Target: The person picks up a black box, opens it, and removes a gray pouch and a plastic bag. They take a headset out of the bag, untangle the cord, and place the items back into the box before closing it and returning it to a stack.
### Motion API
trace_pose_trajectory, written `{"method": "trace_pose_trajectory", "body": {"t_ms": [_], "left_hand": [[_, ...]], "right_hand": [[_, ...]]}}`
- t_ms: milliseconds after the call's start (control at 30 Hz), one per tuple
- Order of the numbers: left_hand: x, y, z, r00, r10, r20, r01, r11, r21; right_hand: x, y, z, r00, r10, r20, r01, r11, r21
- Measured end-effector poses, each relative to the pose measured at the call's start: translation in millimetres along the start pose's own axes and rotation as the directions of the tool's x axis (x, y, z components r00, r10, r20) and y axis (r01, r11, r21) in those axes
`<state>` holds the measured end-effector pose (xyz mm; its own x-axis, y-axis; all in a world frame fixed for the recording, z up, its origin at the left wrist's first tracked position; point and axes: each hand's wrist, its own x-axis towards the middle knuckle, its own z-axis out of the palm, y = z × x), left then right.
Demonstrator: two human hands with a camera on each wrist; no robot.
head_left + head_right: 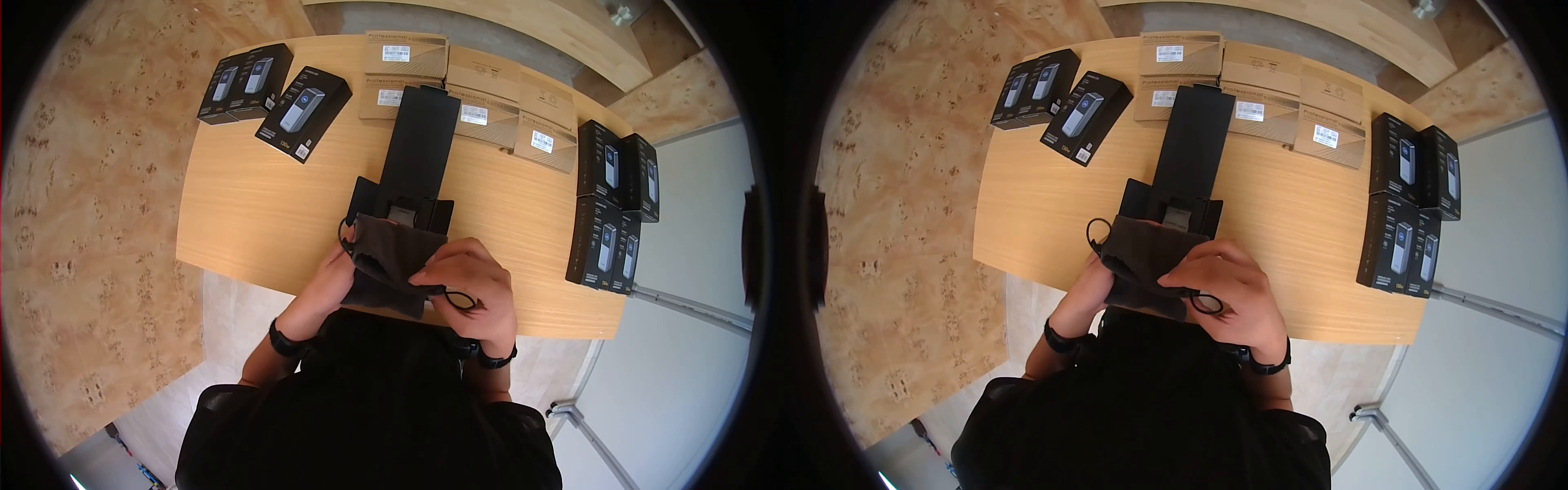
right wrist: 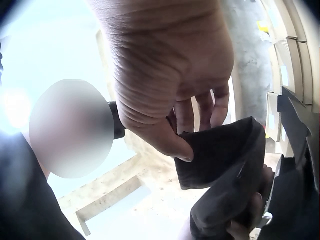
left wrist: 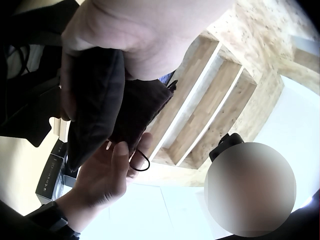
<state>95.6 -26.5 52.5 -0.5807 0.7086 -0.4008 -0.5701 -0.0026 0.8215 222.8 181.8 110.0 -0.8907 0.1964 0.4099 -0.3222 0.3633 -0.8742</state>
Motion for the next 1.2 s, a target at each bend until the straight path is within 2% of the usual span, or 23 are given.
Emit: {"method": "trace_pose_trajectory", "body": {"t_ms": [67,167,267,367,467,667,767,867,900,1000,1100,1200], "left_hand": [[1,-4,-3,1.000,0.000,-0.015,0.000,1.000,0.009],[-2,5,5,1.000,-0.022,0.018,0.023,0.997,-0.074],[2,-11,-10,0.996,0.078,0.037,-0.074,0.992,-0.103],[-1,12,5,0.996,-0.075,-0.038,0.065,0.975,-0.211],[-5,23,10,0.997,-0.059,0.047,0.068,0.973,-0.222],[-12,32,13,0.998,0.040,0.045,-0.040,0.999,-0.003],[-14,36,10,1.000,-0.014,-0.011,0.013,0.999,-0.049],[-16,38,3,0.988,-0.075,-0.138,0.061,0.992,-0.106],[-16,36,0,0.988,-0.061,-0.142,0.043,0.991,-0.127],[-15,31,-5,0.987,0.007,-0.161,-0.036,0.983,-0.178],[-13,27,-1,0.980,0.113,-0.163,-0.147,0.965,-0.216],[-11,28,1,0.976,0.182,-0.123,-0.209,0.940,-0.269]], "right_hand": [[-3,0,1,1.000,0.007,0.027,-0.007,1.000,-0.026],[-7,0,-1,0.998,0.016,0.055,-0.012,0.997,-0.075],[-10,0,-2,0.998,0.009,0.068,-0.002,0.995,-0.100],[-11,1,-3,0.996,-0.004,0.084,0.013,0.995,-0.102],[-12,0,-3,0.995,-0.010,0.099,0.021,0.994,-0.109],[-17,-4,-3,0.993,0.022,0.115,-0.010,0.994,-0.106],[-22,0,-7,0.993,0.022,0.116,-0.012,0.997,-0.082],[-22,0,-13,0.992,0.027,0.127,-0.023,0.999,-0.033],[-22,-1,-15,0.991,0.033,0.132,-0.031,0.999,-0.015],[-27,1,-16,0.979,0.179,0.095,-0.183,0.983,0.028],[-27,3,-5,0.909,0.416,0.023,-0.416,0.908,0.047],[-24,10,9,0.861,0.505,0.053,-0.508,0.856,0.100]]}}
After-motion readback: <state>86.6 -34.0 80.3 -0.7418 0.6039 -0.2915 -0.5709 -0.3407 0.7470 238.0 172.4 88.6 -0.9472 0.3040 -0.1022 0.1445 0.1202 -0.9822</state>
